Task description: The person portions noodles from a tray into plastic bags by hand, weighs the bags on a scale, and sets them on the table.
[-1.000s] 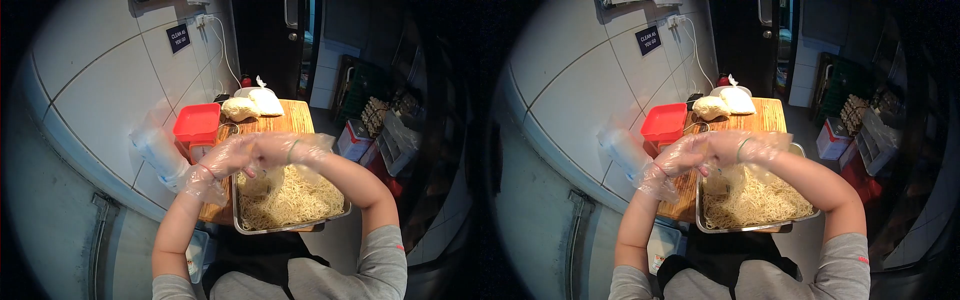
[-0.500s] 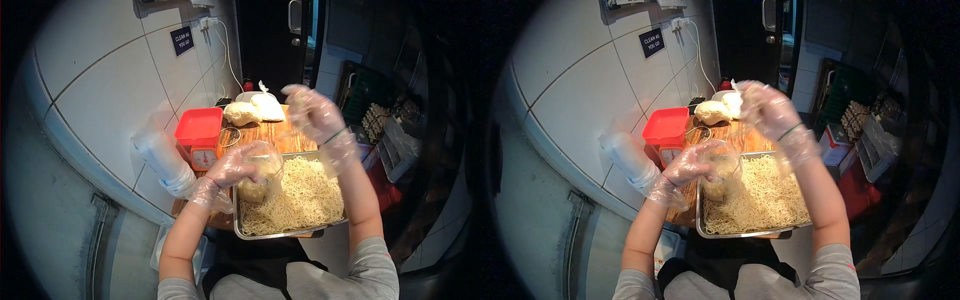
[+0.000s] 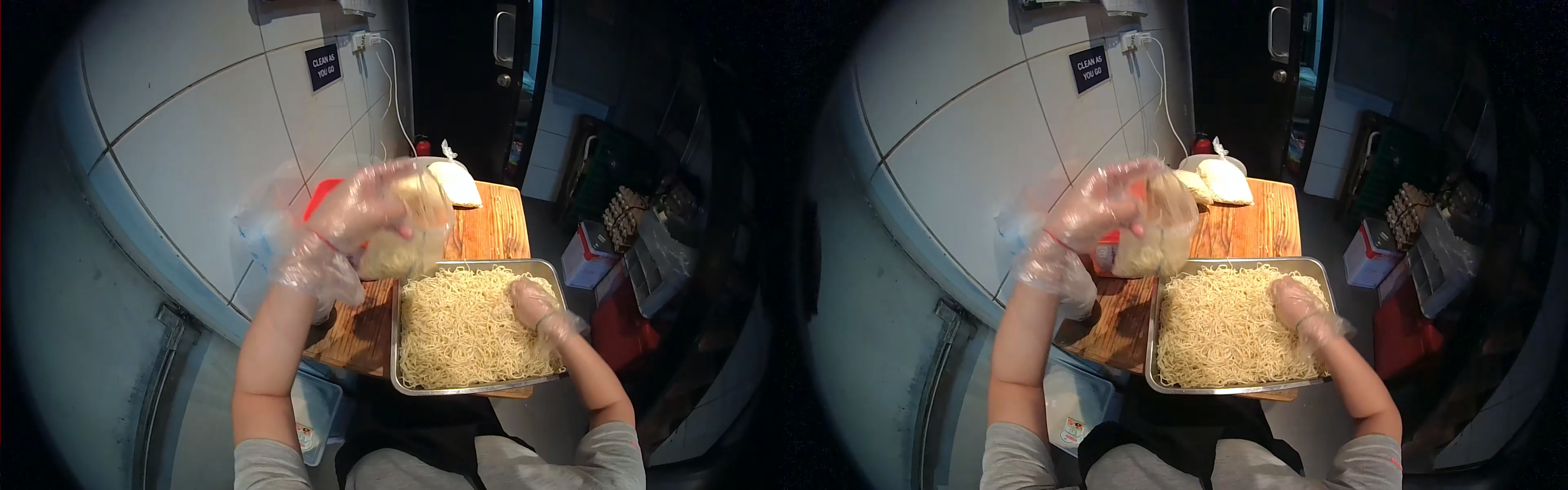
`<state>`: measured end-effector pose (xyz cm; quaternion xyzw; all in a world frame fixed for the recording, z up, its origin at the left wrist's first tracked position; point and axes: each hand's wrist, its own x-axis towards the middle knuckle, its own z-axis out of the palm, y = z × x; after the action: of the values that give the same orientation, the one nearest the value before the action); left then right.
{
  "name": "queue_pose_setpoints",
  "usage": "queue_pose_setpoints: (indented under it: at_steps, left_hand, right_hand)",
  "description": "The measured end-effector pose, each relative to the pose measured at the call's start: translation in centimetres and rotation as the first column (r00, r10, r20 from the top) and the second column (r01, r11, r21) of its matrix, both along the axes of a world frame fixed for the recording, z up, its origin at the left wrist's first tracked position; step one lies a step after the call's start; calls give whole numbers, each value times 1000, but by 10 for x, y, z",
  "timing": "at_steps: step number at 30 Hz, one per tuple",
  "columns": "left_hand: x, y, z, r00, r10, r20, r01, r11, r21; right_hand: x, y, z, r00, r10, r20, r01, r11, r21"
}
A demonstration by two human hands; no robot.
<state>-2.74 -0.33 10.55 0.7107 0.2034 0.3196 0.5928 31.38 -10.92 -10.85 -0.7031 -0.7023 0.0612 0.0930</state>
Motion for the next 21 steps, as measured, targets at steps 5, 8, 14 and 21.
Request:
queue_pose_setpoints:
  at_steps: [5,8,14,21]
  left_hand:
    - [-25,43,60,970,242,15,-241,960,142]
    - [-34,70,69,925,374,63,-378,902,207]
    - [-30,106,12,905,423,50,-398,799,450]
    - [-32,77,-54,835,550,-23,-477,744,469]
  right_hand:
    - [-13,-6,-9,999,0,35,-3,996,92]
    - [-7,-2,-18,997,34,65,-40,995,96]
    - [-8,-5,-28,998,38,51,-46,983,178]
    - [-12,-10,-18,996,90,21,-92,991,96]
